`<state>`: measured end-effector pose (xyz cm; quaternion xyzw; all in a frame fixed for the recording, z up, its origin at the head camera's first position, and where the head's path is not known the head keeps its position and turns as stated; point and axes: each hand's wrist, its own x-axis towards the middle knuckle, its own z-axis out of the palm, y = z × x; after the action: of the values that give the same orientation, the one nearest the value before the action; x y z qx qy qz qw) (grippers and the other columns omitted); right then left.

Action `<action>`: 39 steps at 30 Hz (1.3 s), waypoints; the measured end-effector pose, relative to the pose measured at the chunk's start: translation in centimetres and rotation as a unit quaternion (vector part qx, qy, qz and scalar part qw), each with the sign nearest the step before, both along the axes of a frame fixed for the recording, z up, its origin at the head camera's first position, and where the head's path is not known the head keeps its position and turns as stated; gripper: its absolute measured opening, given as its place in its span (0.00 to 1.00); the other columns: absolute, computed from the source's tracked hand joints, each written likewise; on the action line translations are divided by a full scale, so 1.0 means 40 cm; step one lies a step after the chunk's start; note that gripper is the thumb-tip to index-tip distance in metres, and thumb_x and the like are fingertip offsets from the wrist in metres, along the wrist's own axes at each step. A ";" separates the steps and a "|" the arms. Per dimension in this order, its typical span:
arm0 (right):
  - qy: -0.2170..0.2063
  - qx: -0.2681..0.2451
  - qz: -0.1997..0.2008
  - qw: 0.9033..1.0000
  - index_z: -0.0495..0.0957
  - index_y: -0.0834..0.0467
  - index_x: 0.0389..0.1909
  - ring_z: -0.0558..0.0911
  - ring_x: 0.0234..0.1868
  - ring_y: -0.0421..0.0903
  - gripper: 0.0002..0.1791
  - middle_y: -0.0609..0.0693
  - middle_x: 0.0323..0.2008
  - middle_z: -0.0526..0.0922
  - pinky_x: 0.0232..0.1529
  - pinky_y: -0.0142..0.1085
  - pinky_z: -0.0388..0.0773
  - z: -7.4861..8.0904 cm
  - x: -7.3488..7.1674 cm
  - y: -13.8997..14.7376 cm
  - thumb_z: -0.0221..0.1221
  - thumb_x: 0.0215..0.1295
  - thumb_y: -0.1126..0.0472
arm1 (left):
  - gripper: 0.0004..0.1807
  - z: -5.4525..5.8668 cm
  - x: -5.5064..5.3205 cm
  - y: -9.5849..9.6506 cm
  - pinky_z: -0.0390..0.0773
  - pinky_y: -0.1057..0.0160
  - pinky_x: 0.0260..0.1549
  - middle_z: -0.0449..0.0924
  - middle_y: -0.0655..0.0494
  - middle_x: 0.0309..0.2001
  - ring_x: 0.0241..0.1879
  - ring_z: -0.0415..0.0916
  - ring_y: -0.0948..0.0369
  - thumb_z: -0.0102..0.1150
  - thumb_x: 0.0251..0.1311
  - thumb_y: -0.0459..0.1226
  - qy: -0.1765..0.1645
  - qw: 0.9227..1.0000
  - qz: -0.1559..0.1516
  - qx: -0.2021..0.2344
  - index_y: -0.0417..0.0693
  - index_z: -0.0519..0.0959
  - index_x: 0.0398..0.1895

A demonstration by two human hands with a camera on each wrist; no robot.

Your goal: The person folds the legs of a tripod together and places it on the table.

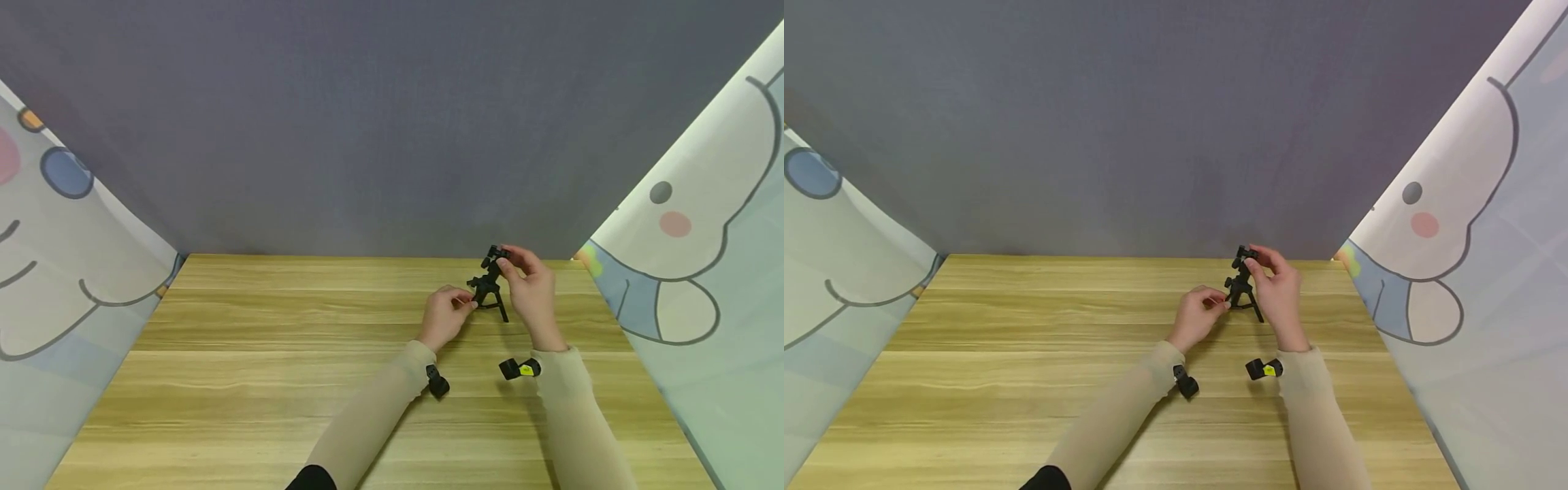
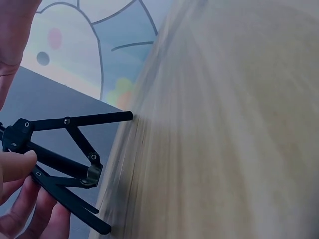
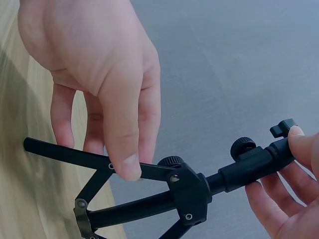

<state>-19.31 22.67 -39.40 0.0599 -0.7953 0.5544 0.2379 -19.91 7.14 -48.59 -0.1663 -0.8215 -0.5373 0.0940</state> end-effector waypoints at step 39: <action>-0.010 -0.001 0.000 1.000 0.80 0.70 0.52 0.81 0.40 0.34 0.13 0.65 0.44 0.82 0.40 0.29 0.82 0.050 0.031 -0.038 0.60 0.69 0.70 | 0.06 0.025 0.004 0.010 0.77 0.70 0.36 0.76 0.62 0.36 0.37 0.75 0.66 0.65 0.65 0.38 -0.026 1.000 0.003 -0.016 0.47 0.85 0.40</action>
<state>-18.06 21.14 -37.41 0.0535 -0.7971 0.5558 0.2299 -19.74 7.54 -47.59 -0.1515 -0.8323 -0.5283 0.0719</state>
